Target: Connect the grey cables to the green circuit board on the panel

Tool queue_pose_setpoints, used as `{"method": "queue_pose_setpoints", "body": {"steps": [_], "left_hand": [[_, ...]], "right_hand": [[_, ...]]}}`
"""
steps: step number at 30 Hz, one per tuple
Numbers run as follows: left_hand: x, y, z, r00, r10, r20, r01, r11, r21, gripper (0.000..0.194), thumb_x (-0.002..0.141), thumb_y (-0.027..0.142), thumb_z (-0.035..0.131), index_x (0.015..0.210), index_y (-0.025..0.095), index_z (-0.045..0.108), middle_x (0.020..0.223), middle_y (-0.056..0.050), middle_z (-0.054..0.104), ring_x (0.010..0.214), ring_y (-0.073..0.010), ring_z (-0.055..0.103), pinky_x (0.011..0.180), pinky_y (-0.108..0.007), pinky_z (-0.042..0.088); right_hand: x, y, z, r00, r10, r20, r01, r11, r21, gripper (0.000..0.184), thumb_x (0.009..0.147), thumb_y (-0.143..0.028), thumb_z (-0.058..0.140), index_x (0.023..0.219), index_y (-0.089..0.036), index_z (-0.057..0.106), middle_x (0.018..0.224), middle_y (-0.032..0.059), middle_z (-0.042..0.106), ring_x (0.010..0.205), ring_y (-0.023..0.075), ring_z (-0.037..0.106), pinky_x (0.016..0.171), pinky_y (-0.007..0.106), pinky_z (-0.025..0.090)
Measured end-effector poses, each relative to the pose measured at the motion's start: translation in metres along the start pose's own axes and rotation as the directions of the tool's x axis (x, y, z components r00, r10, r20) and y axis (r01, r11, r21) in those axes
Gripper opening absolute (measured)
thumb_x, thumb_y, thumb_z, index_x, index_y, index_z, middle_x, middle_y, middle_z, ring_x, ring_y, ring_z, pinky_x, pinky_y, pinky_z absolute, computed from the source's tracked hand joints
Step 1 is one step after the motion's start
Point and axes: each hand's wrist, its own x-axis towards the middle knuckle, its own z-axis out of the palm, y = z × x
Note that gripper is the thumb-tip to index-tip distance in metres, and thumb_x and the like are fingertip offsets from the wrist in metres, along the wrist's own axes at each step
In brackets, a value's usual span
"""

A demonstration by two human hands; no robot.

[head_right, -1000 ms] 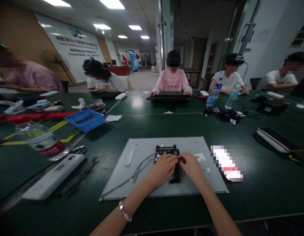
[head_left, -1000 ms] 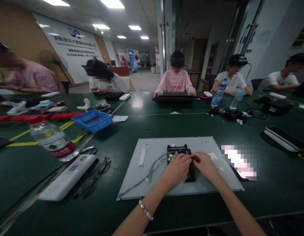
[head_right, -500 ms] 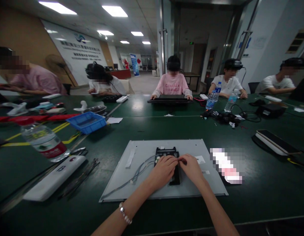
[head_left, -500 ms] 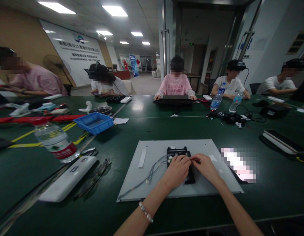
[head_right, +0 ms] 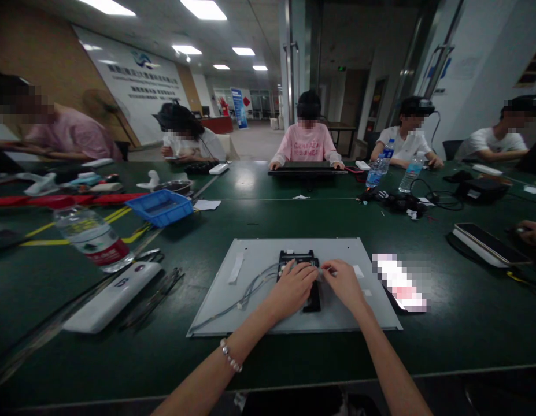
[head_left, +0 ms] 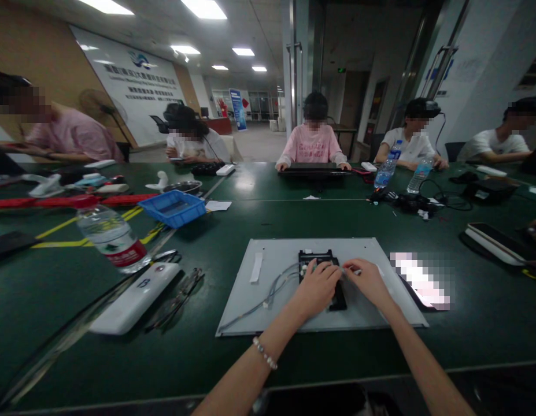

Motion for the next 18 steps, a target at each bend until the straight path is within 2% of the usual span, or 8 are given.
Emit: {"method": "queue_pose_setpoints", "body": {"steps": [5,9,11,13,16,18], "left_hand": [[-0.001,0.003,0.001,1.000,0.006,-0.019,-0.006,1.000,0.009,0.034,0.090,0.016,0.041,0.124,0.021,0.046,0.134,-0.005,0.046,0.128,-0.0201,0.033,0.110,-0.044,0.017],[-0.001,-0.009,-0.017,0.998,-0.035,-0.050,0.035,0.999,-0.011,0.034,0.090,0.018,0.041,0.122,0.025,0.048,0.136,-0.003,0.044,0.129,-0.0204,0.032,0.109,-0.046,0.019],[-0.003,-0.029,-0.033,0.991,-0.103,-0.085,0.102,0.995,-0.015,0.032,0.089,0.019,0.043,0.119,0.025,0.051,0.138,-0.004,0.042,0.129,-0.0222,0.033,0.108,-0.047,0.023],[-0.009,-0.059,-0.048,0.962,-0.239,-0.134,0.236,0.971,-0.036,0.031,0.088,0.018,0.043,0.117,0.023,0.054,0.135,-0.006,0.045,0.124,-0.0223,0.040,0.103,-0.042,0.031],[-0.027,-0.111,-0.059,0.878,-0.451,-0.161,0.442,0.893,-0.089,0.031,0.084,0.017,0.046,0.113,0.019,0.058,0.118,-0.008,0.055,0.106,-0.0209,0.053,0.095,-0.035,0.040],[-0.043,-0.139,-0.055,0.821,-0.560,-0.112,0.546,0.827,-0.137,0.033,0.081,0.018,0.049,0.113,0.018,0.058,0.114,-0.007,0.056,0.088,-0.0173,0.060,0.087,-0.030,0.045]], "right_hand": [[-0.001,0.005,-0.004,0.998,-0.002,-0.056,0.001,1.000,-0.022,0.018,0.079,-0.023,0.051,0.086,-0.018,0.067,0.087,0.0059,0.068,0.075,0.0184,0.062,0.065,0.030,0.049],[-0.001,0.007,-0.007,0.996,-0.020,-0.083,0.017,0.999,-0.032,0.018,0.078,-0.022,0.051,0.085,-0.018,0.067,0.087,0.0055,0.068,0.080,0.0185,0.062,0.067,0.030,0.049],[0.000,0.006,-0.008,0.996,-0.019,-0.093,0.015,0.999,-0.038,0.019,0.078,-0.022,0.051,0.085,-0.018,0.068,0.087,0.0053,0.068,0.080,0.0183,0.062,0.066,0.029,0.049],[0.000,0.005,-0.010,0.995,-0.010,-0.099,0.006,0.999,-0.035,0.019,0.078,-0.022,0.051,0.086,-0.018,0.068,0.088,0.0051,0.068,0.079,0.0181,0.062,0.065,0.028,0.048],[-0.001,0.002,-0.010,0.995,-0.009,-0.097,0.006,0.999,-0.034,0.019,0.078,-0.023,0.050,0.086,-0.019,0.068,0.089,0.0050,0.068,0.080,0.0183,0.062,0.065,0.028,0.048],[-0.001,0.001,-0.010,0.996,-0.011,-0.083,0.007,0.999,-0.040,0.020,0.078,-0.023,0.050,0.086,-0.019,0.068,0.089,0.0053,0.068,0.081,0.0188,0.062,0.066,0.029,0.048]]}}
